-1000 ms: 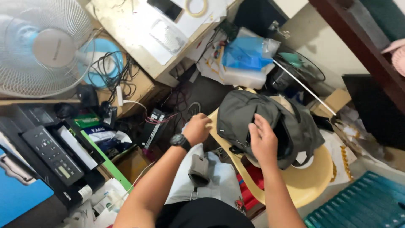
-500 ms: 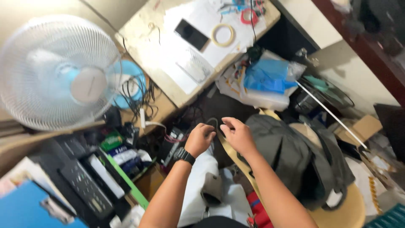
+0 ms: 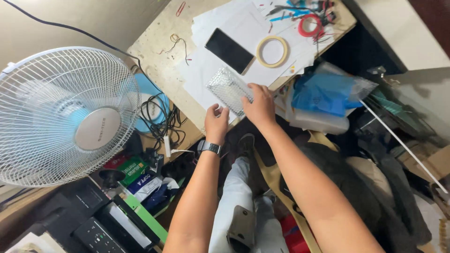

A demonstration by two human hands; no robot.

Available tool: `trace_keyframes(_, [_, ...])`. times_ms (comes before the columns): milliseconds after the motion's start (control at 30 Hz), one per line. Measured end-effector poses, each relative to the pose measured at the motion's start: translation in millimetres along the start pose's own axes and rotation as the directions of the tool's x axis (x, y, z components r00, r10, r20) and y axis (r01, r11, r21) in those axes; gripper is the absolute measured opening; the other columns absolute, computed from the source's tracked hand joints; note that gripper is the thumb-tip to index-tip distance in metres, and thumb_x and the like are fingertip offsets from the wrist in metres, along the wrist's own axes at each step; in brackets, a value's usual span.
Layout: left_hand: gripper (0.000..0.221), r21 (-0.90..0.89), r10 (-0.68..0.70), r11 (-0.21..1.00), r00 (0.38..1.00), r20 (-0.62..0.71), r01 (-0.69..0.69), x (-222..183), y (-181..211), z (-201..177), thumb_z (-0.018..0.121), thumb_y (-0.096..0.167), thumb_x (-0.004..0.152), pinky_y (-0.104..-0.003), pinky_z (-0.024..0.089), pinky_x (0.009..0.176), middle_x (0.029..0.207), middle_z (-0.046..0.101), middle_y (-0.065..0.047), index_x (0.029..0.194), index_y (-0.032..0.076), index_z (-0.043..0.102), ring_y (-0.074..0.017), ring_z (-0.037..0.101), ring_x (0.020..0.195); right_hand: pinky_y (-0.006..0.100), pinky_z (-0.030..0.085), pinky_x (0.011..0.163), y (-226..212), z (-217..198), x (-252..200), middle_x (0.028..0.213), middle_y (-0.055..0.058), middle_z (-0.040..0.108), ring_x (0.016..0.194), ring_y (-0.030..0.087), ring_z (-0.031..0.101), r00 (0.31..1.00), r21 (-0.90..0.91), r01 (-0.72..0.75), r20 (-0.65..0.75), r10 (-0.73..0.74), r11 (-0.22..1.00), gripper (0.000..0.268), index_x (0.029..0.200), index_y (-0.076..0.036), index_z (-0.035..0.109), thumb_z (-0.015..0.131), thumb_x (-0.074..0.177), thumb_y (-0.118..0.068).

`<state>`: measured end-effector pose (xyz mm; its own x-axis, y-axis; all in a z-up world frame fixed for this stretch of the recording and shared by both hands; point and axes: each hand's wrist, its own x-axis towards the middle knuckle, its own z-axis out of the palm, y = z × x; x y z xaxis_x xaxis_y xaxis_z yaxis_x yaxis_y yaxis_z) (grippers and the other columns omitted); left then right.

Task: The person picks up a phone, a charging cable, and a small package, and places them into a backpack.

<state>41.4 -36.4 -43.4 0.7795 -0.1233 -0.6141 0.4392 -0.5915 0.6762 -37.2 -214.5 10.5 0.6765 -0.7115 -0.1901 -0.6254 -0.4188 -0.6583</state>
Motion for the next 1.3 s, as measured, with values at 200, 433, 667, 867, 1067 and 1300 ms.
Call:
trace_keyframes(200, [0.08, -0.279, -0.183, 0.946, 0.982, -0.039, 0.165, -10, 38, 12, 0.086, 0.033, 0.1, -0.038, 0.075, 0.088, 0.129, 0.072, -0.025, 0.164, -0.005, 0.058, -0.0279, 0.077, 0.109, 0.062, 0.06, 0.112, -7, 32, 17, 0.139, 0.019, 0.072, 0.135, 0.048, 0.071, 0.98, -0.042, -0.104, 0.169, 0.109, 0.994, 0.069, 0.157, -0.013, 0.067, 0.092, 0.096, -0.033])
trace_keyframes(433, [0.07, -0.264, -0.17, 0.954, 0.983, -0.072, 0.145, -17, 52, 9, 0.069, 0.051, 0.112, -0.061, 0.054, 0.123, 0.155, 0.069, -0.035, 0.154, -0.005, 0.071, -0.048, 0.063, 0.151, 0.056, 0.062, 0.108, 7, 61, 12, 0.129, 0.017, 0.072, 0.126, 0.047, 0.076, 0.966, 0.041, -0.136, 0.229, 0.123, 0.99, 0.061, 0.145, -0.01, 0.076, 0.095, 0.093, -0.035])
trace_keyframes(667, [0.067, -0.46, -0.107, 0.887, 0.984, -0.143, 0.03, -66, 58, 6, 0.069, 0.052, 0.115, -0.057, 0.036, 0.128, 0.155, 0.063, -0.028, 0.151, -0.005, 0.068, -0.0319, 0.051, 0.141, 0.06, 0.066, 0.099, -28, 21, -48, 0.119, 0.027, 0.082, 0.12, 0.052, 0.08, 0.983, 0.376, -0.141, 0.161, 0.085, 0.916, 0.052, 0.138, -0.008, 0.071, 0.093, 0.093, -0.023])
trace_keyframes(867, [0.057, -0.462, 0.007, 0.886, 0.997, -0.076, -0.042, -139, 26, 36, 0.071, 0.051, 0.116, -0.052, 0.033, 0.132, 0.154, 0.065, -0.02, 0.143, 0.001, 0.072, -0.0257, 0.049, 0.141, 0.055, 0.068, 0.092, -1, -25, -138, 0.113, 0.021, 0.084, 0.113, 0.047, 0.083, 0.991, 0.49, -0.121, 0.008, 0.134, 0.863, 0.046, 0.133, -0.012, 0.071, 0.092, 0.093, -0.018])
trace_keyframes(1067, [0.055, -0.411, 0.044, 0.912, 0.992, 0.118, 0.008, -227, -29, 88, 0.067, 0.059, 0.117, -0.047, 0.042, 0.124, 0.14, 0.067, -0.01, 0.135, 0.007, 0.072, -0.0227, 0.057, 0.129, 0.049, 0.069, 0.091, 64, -89, -238, 0.113, 0.013, 0.084, 0.112, 0.04, 0.084, 0.978, 0.489, -0.066, -0.143, 0.155, 0.87, 0.046, 0.135, -0.016, 0.076, 0.092, 0.092, -0.019])
trace_keyframes(1300, [0.048, -0.339, 0.052, 0.939, 0.954, 0.297, 0.054, -367, -62, 143, 0.071, 0.053, 0.116, -0.044, 0.048, 0.118, 0.132, 0.07, -0.008, 0.133, 0.009, 0.073, -0.022, 0.059, 0.121, 0.053, 0.065, 0.102, 127, -164, -364, 0.127, 0.023, 0.083, 0.122, 0.049, 0.079, 0.906, 0.449, 0.042, -0.395, 0.156, 0.893, 0.059, 0.15, -0.007, 0.076, 0.089, 0.093, -0.004])
